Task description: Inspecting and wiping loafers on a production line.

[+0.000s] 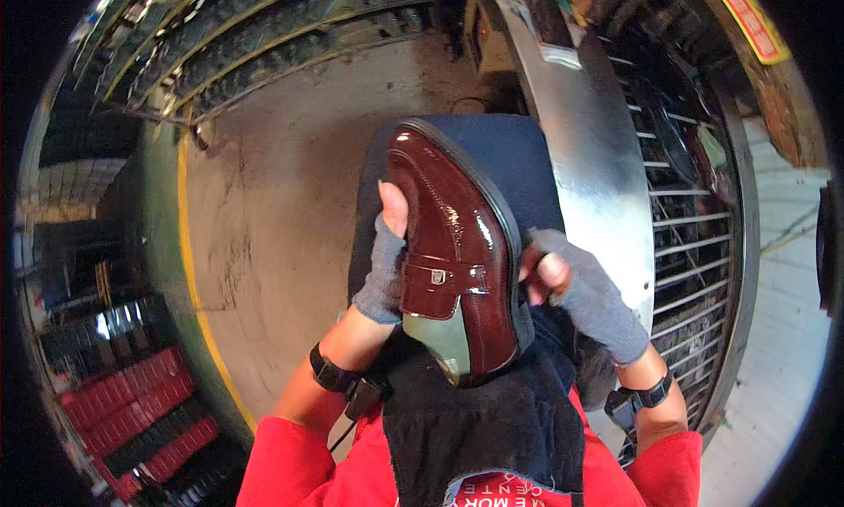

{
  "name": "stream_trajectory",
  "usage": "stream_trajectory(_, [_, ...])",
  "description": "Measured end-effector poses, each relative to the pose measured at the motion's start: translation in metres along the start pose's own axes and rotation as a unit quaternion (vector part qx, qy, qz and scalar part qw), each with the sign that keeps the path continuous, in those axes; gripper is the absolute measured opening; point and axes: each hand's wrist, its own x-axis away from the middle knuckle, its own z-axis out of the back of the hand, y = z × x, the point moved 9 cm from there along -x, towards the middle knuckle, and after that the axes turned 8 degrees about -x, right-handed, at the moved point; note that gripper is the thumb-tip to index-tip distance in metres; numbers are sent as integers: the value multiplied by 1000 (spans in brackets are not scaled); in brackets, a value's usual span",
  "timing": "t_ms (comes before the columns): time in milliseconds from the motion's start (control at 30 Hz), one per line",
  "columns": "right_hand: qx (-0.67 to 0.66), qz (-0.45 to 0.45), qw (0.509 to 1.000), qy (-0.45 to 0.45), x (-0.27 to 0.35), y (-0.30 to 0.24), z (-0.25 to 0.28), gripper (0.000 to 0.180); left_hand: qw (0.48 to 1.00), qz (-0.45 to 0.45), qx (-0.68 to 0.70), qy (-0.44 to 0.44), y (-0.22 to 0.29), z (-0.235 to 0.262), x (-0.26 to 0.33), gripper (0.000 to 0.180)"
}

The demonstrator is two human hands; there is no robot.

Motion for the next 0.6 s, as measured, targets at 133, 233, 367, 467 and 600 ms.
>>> stream_trajectory(133, [44,50,997,-48,5,19,-11,32,998,11,-19,54,-3,-6,5,99])
stream_trajectory(233, [-51,-18,998,-13,-1,24,-13,46,996,-22,-63,66,14,-19,19,100])
stream_trajectory(367, [69,266,960,48,-3,-43,-22,96,980,-44,-168,96,27,-41,36,107])
stream_trajectory(467, [169,312,929,103,2,-53,-41,90,969,-28,-227,97,27,-58,47,112])
stream_trajectory(600, [69,245,963,90,3,-60,-46,76,978,-31,-206,15,32,-80,49,115])
